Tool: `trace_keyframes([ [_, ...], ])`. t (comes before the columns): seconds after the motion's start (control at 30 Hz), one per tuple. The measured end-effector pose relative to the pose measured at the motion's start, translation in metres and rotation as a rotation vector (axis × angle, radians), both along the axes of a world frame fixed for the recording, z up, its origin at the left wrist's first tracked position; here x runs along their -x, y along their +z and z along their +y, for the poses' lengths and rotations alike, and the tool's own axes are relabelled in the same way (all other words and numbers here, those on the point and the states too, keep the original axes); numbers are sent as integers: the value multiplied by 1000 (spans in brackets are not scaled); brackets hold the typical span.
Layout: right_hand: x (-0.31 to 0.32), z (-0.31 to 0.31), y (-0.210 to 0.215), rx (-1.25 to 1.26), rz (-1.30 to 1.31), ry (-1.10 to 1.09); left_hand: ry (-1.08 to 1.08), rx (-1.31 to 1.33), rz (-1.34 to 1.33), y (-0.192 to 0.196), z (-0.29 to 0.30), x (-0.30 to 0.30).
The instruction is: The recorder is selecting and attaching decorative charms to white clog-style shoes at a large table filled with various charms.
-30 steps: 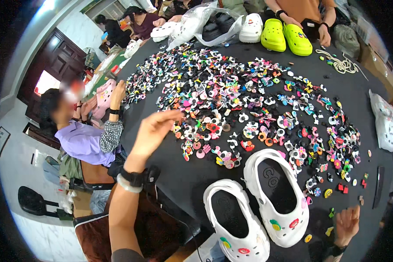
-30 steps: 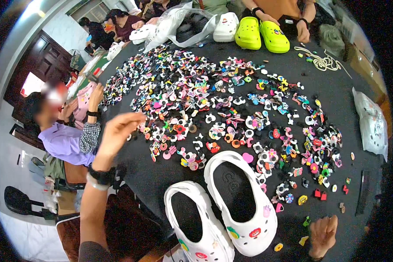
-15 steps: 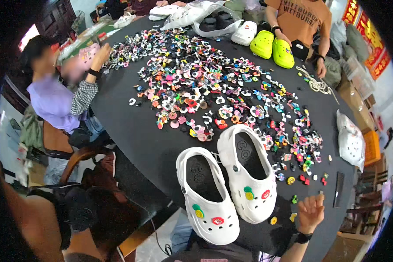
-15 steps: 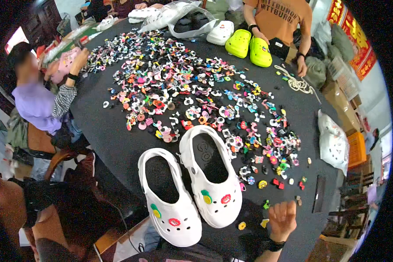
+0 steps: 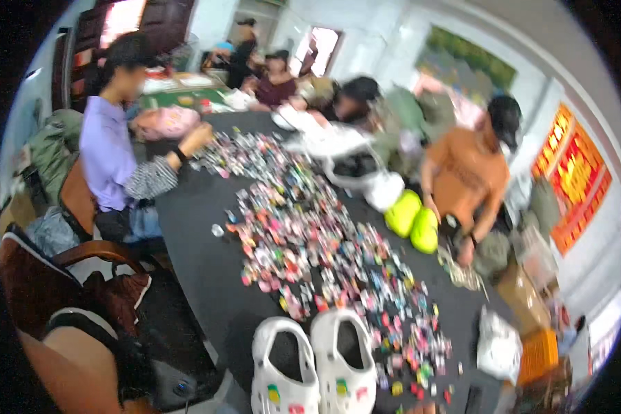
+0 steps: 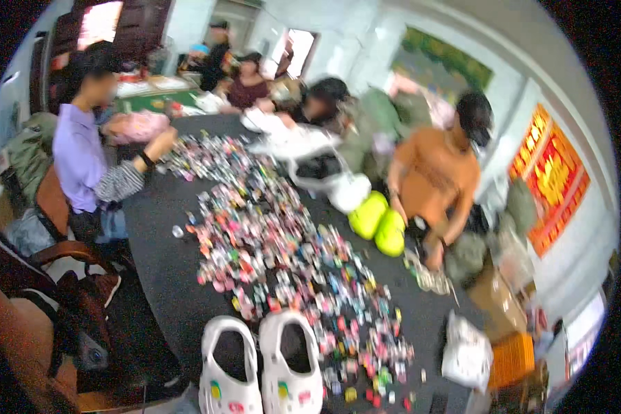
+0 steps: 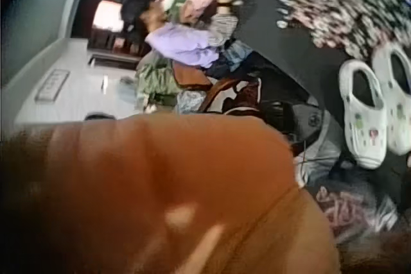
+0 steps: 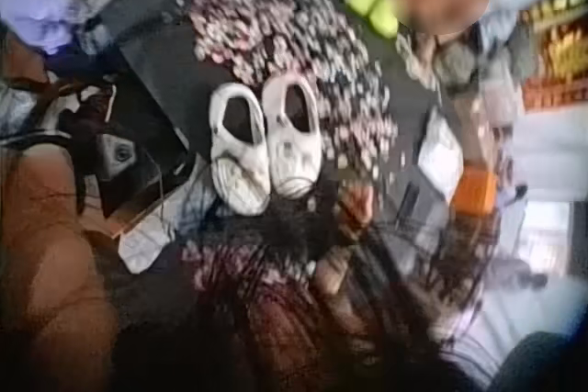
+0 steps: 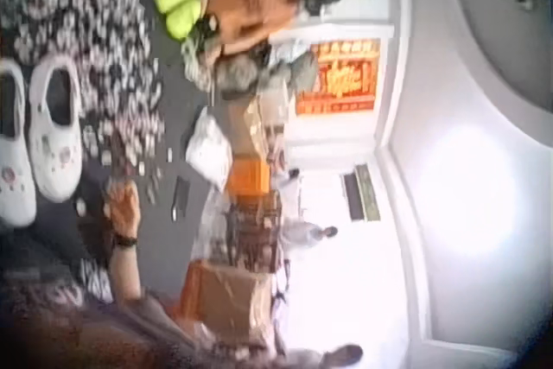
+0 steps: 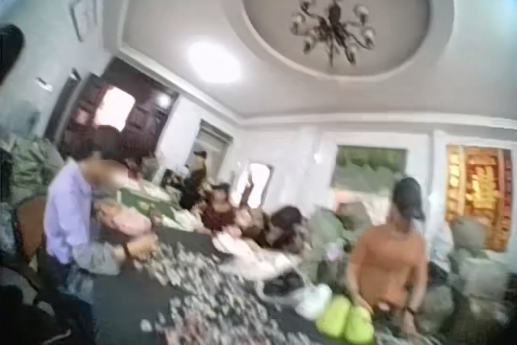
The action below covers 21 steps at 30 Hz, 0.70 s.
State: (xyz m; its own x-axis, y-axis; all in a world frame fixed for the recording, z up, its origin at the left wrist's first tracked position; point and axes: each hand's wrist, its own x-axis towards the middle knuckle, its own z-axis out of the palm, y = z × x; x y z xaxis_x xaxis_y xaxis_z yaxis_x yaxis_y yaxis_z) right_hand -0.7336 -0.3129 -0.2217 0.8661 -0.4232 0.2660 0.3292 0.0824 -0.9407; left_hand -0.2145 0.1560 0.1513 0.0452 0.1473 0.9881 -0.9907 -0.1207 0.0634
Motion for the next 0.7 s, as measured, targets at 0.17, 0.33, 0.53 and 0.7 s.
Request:
trace_keyframes([
  [0.17, -170, 134, 226, -452, -105, -251, -240, -101, 62, -12, -15, 8],
  [0.33, -173, 123, 237, -385, -78, -239, -603, -67, 5, -7, -116, 24],
  [0.53, -161, 109, 222, -314, -90, -135, -1146, -85, 21, -14, -221, 139],
  [0.7, -173, 114, 213, -381, -179, -60, -1546, -141, -54, -4, -280, 230],
])
